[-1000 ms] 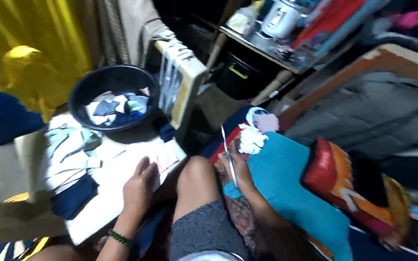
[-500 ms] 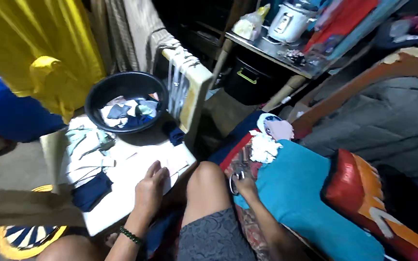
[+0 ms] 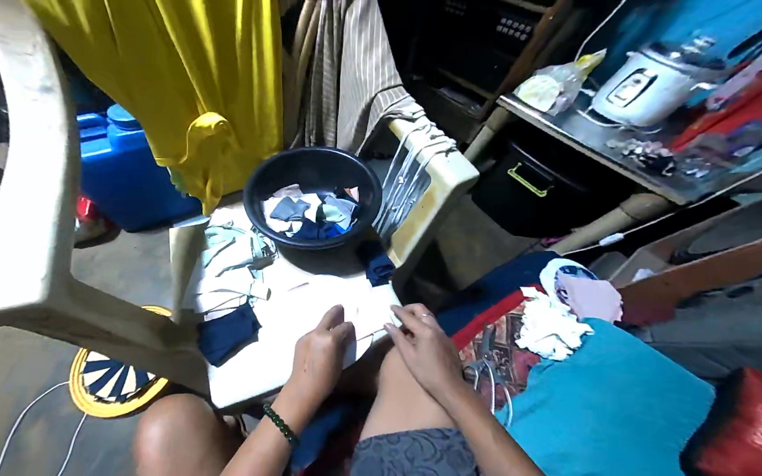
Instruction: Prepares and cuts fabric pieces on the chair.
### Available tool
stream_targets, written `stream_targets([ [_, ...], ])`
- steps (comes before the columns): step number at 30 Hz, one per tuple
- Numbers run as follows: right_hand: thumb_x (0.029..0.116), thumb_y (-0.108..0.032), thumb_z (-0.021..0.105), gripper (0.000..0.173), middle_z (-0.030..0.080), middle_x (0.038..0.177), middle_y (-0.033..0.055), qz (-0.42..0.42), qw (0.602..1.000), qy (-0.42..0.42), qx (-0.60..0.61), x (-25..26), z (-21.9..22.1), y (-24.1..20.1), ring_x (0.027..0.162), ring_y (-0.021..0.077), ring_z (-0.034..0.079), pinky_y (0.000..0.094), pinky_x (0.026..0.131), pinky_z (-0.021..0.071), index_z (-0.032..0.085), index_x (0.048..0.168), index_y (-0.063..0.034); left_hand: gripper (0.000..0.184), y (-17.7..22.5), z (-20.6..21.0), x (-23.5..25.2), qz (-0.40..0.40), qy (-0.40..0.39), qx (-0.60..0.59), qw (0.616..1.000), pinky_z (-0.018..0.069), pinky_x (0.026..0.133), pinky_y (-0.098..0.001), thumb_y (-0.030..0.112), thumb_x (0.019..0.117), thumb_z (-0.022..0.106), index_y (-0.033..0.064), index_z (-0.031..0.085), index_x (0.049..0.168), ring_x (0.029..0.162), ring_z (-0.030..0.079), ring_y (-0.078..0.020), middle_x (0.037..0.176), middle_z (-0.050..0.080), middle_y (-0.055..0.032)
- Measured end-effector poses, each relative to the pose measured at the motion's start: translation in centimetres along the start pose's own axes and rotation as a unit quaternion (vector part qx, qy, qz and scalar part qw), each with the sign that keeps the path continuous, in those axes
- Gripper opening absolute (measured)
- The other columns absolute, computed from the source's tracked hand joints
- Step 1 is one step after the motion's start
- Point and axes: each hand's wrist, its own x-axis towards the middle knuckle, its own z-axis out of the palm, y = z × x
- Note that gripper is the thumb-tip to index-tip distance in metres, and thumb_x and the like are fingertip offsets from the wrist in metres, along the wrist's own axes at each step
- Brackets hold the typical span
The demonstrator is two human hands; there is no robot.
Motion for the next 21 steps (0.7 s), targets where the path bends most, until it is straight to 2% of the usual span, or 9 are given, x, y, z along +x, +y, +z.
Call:
stream_targets([
  [1, 0.1004, -0.019, 0.064, 0.037, 0.063, 0.123, 0.0257, 0.040, 0.998, -0.051, -0.004, 0.9, 0.3, -0.6, 0.113, 0.0359, 0.063, 0.0442, 0.099, 0.0511, 0.067, 0.129, 0.0040, 0.015, 0.0, 0.1, -0.1, 0.002, 0.003, 0.001, 1.000, 0.0613, 0.072, -0.0500, 0.004, 0.0932, 0.067, 0.0036, 0.078, 0.103, 0.093, 0.076, -0.0350, 0.137, 0.065, -0.0205],
  [2, 0.1001, -0.020, 0.064, 0.037, 0.062, 0.123, 0.0259, 0.059, 0.996, -0.072, -0.009, 1.6, 0.8, -0.7, 0.114, 0.0371, 0.061, 0.0468, 0.100, 0.0495, 0.067, 0.128, 0.0034, 0.015, -0.1, 0.1, -0.2, 0.004, 0.006, 0.002, 1.000, 0.0615, 0.071, -0.0496, 0.005, 0.0931, 0.068, 0.0038, 0.079, 0.103, 0.092, 0.076, -0.0347, 0.136, 0.065, -0.0202],
  [5, 0.0961, -0.014, 0.069, 0.022, 0.064, 0.110, 0.0249, 0.066, 0.996, -0.058, -0.014, 2.5, 1.5, -0.5, 0.106, 0.0381, 0.063, 0.0509, 0.094, 0.0504, 0.071, 0.106, 0.0050, 0.016, -0.1, -0.1, -0.2, 0.007, 0.003, 0.004, 1.000, 0.0615, 0.070, -0.0497, 0.004, 0.0938, 0.067, 0.0037, 0.078, 0.105, 0.090, 0.076, -0.0351, 0.136, 0.065, -0.0202],
  [7, 0.0942, -0.010, 0.070, 0.017, 0.065, 0.105, 0.0241, 0.061, 0.997, -0.046, 0.000, 2.5, 1.4, -0.4, 0.102, 0.0362, 0.063, 0.0492, 0.093, 0.0508, 0.071, 0.097, 0.0070, 0.018, -0.1, -0.2, -0.2, 0.004, -0.004, -0.001, 1.000, 0.0613, 0.072, -0.0506, 0.003, 0.0944, 0.065, 0.0034, 0.078, 0.106, 0.093, 0.076, -0.0360, 0.137, 0.065, -0.0202],
  [9, 0.0932, -0.007, 0.070, 0.015, 0.066, 0.101, 0.0235, 0.050, 0.998, -0.033, 0.011, 2.5, 1.2, -0.1, 0.098, 0.0344, 0.064, 0.0468, 0.090, 0.0521, 0.070, 0.095, 0.0080, 0.019, 0.1, -0.3, -0.2, 0.004, -0.007, -0.007, 1.000, 0.0611, 0.073, -0.0510, 0.003, 0.0947, 0.064, 0.0029, 0.078, 0.107, 0.094, 0.076, -0.0368, 0.137, 0.064, -0.0206],
  [11, 0.0924, -0.003, 0.069, 0.014, 0.068, 0.096, 0.0230, 0.051, 0.998, -0.010, 0.034, 2.5, 0.9, -0.2, 0.088, 0.0303, 0.065, 0.0438, 0.082, 0.0525, 0.069, 0.096, 0.0099, 0.019, 0.2, -0.3, -0.1, 0.001, -0.017, -0.012, 1.000, 0.0606, 0.073, -0.0512, 0.004, 0.0955, 0.063, 0.0026, 0.078, 0.107, 0.094, 0.076, -0.0371, 0.139, 0.064, -0.0206],
  [15, 0.0920, 0.000, 0.066, 0.014, 0.065, 0.091, 0.0137, 0.043, 0.992, 0.026, 0.114, 3.2, 0.8, -1.3, 0.077, 0.0122, 0.060, 0.0269, 0.071, 0.0512, 0.065, 0.104, 0.0082, 0.018, 0.2, 0.0, -0.2, 0.009, -0.013, -0.014, 1.000, 0.0608, 0.070, -0.0495, 0.004, 0.0964, 0.060, 0.0018, 0.077, 0.103, 0.090, 0.076, -0.0354, 0.137, 0.065, -0.0198],
  [18, 0.0910, 0.004, 0.060, 0.013, 0.070, 0.096, 0.0145, -0.019, 0.987, 0.005, 0.160, 4.4, 1.4, -3.0, 0.085, 0.0102, 0.065, 0.0238, 0.078, 0.0534, 0.071, 0.098, 0.0081, 0.017, 0.1, 0.0, -0.3, 0.011, -0.004, -0.023, 1.000, 0.0609, 0.069, -0.0489, 0.003, 0.0952, 0.062, 0.0005, 0.076, 0.103, 0.090, 0.076, -0.0348, 0.135, 0.065, -0.0205],
  [21, 0.0917, 0.006, 0.057, 0.019, 0.073, 0.100, 0.0157, -0.061, 0.979, -0.060, 0.187, 6.4, 2.6, -5.6, 0.093, 0.0117, 0.069, 0.0247, 0.086, 0.0554, 0.075, 0.096, 0.0064, 0.015, 0.2, -0.1, -0.3, 0.016, 0.005, -0.033, 0.999, 0.0603, 0.066, -0.0493, 0.003, 0.0933, 0.064, 0.0007, 0.076, 0.102, 0.084, 0.076, -0.0351, 0.132, 0.067, -0.0221],
])
